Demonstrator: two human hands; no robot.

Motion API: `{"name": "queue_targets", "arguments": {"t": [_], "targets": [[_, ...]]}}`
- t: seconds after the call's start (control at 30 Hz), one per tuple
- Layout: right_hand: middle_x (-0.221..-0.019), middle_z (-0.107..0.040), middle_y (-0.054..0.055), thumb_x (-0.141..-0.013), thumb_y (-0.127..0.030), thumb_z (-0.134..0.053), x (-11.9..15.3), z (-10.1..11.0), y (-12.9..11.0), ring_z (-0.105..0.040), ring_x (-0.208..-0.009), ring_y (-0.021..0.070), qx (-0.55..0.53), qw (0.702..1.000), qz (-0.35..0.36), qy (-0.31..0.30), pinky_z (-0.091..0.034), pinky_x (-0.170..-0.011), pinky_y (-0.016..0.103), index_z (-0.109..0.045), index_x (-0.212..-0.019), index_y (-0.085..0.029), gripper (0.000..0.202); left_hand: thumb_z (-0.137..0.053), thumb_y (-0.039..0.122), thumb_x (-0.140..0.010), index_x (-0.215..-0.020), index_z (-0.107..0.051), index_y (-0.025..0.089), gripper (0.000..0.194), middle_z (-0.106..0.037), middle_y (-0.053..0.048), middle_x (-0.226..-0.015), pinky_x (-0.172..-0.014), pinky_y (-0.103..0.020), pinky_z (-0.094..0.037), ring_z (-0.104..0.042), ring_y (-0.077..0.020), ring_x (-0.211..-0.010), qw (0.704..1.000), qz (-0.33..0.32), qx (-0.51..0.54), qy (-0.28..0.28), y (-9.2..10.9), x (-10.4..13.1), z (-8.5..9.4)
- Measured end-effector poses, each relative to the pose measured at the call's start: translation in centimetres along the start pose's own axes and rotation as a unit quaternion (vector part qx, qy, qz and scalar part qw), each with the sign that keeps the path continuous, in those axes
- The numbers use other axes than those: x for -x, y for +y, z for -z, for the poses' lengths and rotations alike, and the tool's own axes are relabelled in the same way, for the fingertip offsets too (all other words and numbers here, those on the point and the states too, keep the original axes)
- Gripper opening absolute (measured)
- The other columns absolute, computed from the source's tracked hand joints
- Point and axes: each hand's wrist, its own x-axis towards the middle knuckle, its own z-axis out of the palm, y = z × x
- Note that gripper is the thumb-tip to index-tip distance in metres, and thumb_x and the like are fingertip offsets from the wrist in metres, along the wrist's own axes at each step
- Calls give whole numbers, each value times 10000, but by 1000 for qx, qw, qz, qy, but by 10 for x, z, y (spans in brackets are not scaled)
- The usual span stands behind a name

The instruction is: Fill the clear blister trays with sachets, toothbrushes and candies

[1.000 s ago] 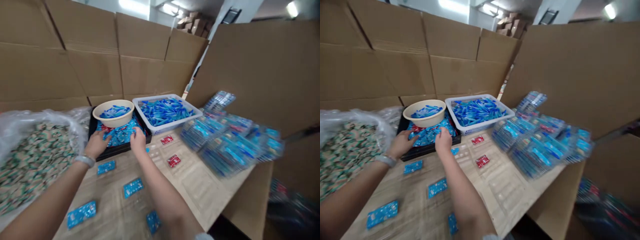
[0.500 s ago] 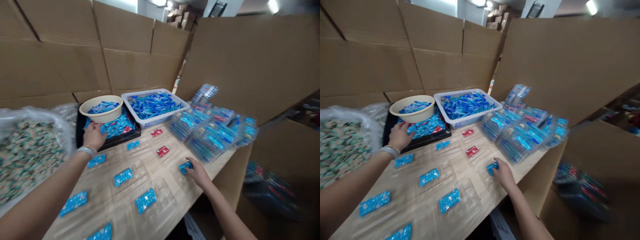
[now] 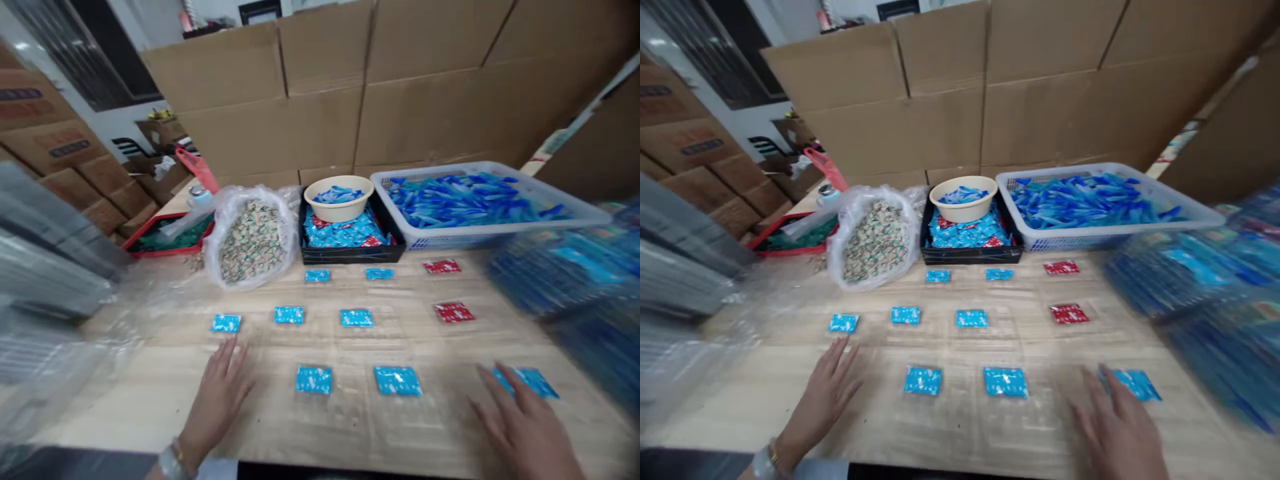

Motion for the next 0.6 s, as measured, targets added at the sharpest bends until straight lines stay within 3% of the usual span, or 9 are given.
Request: {"name": "queue_targets", "arguments": {"t": [0.07,0.13,0.23,0.37,0.5,0.6], "targets": [[-1210,-445,137,-736,-461,-389,3,-8,-33,-472,-1036,314,-14,994,103,-34,-406,-820,468,-491,-1114,-229,455,-360,435,-807,-1293,-287,198,546,-241,-124,-1369,-975,-490,-237,-160,-292,-1265,997,74,-18,22,-9,6,-5],[-1235,-425,144,-731,-446,-435,8,-16,-64,-450,-1065,314,-24,985,163,-54,-400,-828,466,-463,-1151,-223,477,-330,439,-816,-1299,-276,184,549,-262,-129,-1360,-970,-500,-230,-160,-287,-1266,994,105,-16,7,-12,7,-9],[-1208,-458,144,-728,-428,-477,12,-21,-103,-458,-1059,305,-41,978,196,-56,-410,-821,454,-452,-1165,-223,484,-324,450,-815,-1303,-266,181,561,-277,-120,-1355,-980,-484,-223,-192,-270,-1259,995,99,4,-19,-5,9,-13],[-1075,-562,107,-755,-354,-479,11,-13,-145,-527,-971,247,-100,971,207,-66,-445,-798,393,-485,-1110,-229,378,-354,444,-800,-1275,-326,149,560,-288,-143,-1344,-978,-496,-222,-211,-290,-1247,992,124,29,19,4,12,-16],[-788,-616,49,-815,-255,-375,-4,2,-160,-581,-746,171,-154,968,153,-124,-473,-656,293,-564,-820,-224,192,-380,450,-788,-1145,-470,124,492,-444,-163,-1210,-934,-453,-328,-373,-281,-1151,981,93,121,116,-3,-11,-13],[-610,-571,18,-840,-279,-333,-38,12,-142,-551,-582,140,-143,972,96,-160,-438,-552,251,-522,-647,-204,280,-361,412,-818,-912,-583,184,332,-598,-82,-901,-781,-329,-458,-556,-196,-880,967,13,234,102,8,-53,6]]}}
